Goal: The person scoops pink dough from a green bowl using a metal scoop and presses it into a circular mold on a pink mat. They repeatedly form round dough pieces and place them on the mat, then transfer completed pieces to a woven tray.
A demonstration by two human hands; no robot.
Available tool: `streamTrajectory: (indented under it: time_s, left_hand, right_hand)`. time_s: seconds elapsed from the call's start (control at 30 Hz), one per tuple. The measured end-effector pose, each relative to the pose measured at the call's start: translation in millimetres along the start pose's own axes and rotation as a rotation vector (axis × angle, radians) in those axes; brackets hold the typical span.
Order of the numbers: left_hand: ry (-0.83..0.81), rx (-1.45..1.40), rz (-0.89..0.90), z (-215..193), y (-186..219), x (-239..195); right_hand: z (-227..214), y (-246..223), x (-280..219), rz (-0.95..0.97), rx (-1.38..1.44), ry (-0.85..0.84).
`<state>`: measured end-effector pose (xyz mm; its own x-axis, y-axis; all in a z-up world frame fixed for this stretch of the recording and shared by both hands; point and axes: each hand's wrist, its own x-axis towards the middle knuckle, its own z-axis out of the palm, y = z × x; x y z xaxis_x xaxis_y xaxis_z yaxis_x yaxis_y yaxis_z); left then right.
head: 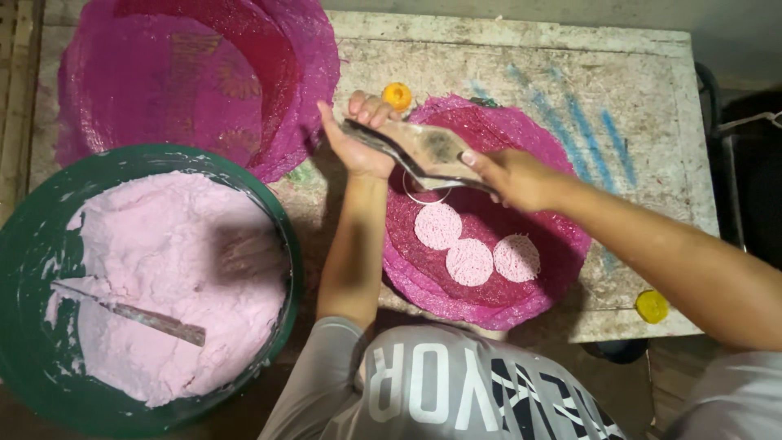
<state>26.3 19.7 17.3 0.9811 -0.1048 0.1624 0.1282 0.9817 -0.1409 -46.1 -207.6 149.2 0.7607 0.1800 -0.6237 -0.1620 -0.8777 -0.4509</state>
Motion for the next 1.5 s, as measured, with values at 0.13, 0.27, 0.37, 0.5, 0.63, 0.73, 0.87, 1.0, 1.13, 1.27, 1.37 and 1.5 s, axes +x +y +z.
streamTrajectory:
  time_s: [0.13, 0.27, 0.37, 0.5, 0.63, 0.73, 0.87, 1.0, 1.13, 1.27, 1.37, 1.5]
  left_hand:
    - [0.114, 0.06, 0.018, -14.1, 8.4, -13.5]
    - [0.266, 0.027, 0.053, -24.5, -16.9, -16.0]
    - [0.318, 0.024, 0.072, -26.2, -29.9, -0.7]
    - [0.267, 0.099, 0.061, -19.6, -21.9, 19.8]
    - [0.234, 0.154, 0.051, -10.9, 2.2, 22.9]
    - [0.266, 0.172, 0.038, -9.0, 14.1, 14.4]
    - [0.437, 0.173, 0.034, -9.8, 0.2, 5.8]
    - [0.547, 0.115, 0.046, -6.1, -20.1, 18.5]
    - [0.476, 0.219, 0.083, -1.6, -17.7, 29.2]
    - [0.533, 0.238, 0.041, -1.1, -18.2, 38.2]
    - [0.503, 0.217, 0.043, -4.6, -26.5, 41.4]
    - [0.199, 0.146, -0.092, -16.1, -19.3, 45.9]
  right_hand:
    - [8.8, -11.3, -3.3, 0.031, -0.018, -0.033]
    - [-3.4, -9.5, -12.3, 0.111, -0.111, -0.022]
    - [-12.0, -7.7, -13.9, 0.096, -0.224, 0.063]
    - [-7.5, -6.6, -5.1, -0.006, -0.198, 0.232]
    - [10.8, -8.0, 9.2, -0.088, -0.136, 0.269]
    - [23.4, -7.1, 13.4, -0.135, -0.092, 0.2]
    - [18.2, 0.0, 6.9, -0.007, -0.075, 0.084]
    - [1.5, 3.7, 3.3, -0.016, -0.135, 0.164]
    - [4.1, 1.8, 4.1, -0.094, -0.098, 0.322]
    - [7.6, 4.3, 4.3, -0.149, -0.135, 0.333]
    - [5.6, 12.1, 4.6, -0.082, -0.167, 0.37]
    - [5.0, 26.4, 12.8, -0.102, -0.039, 0.374]
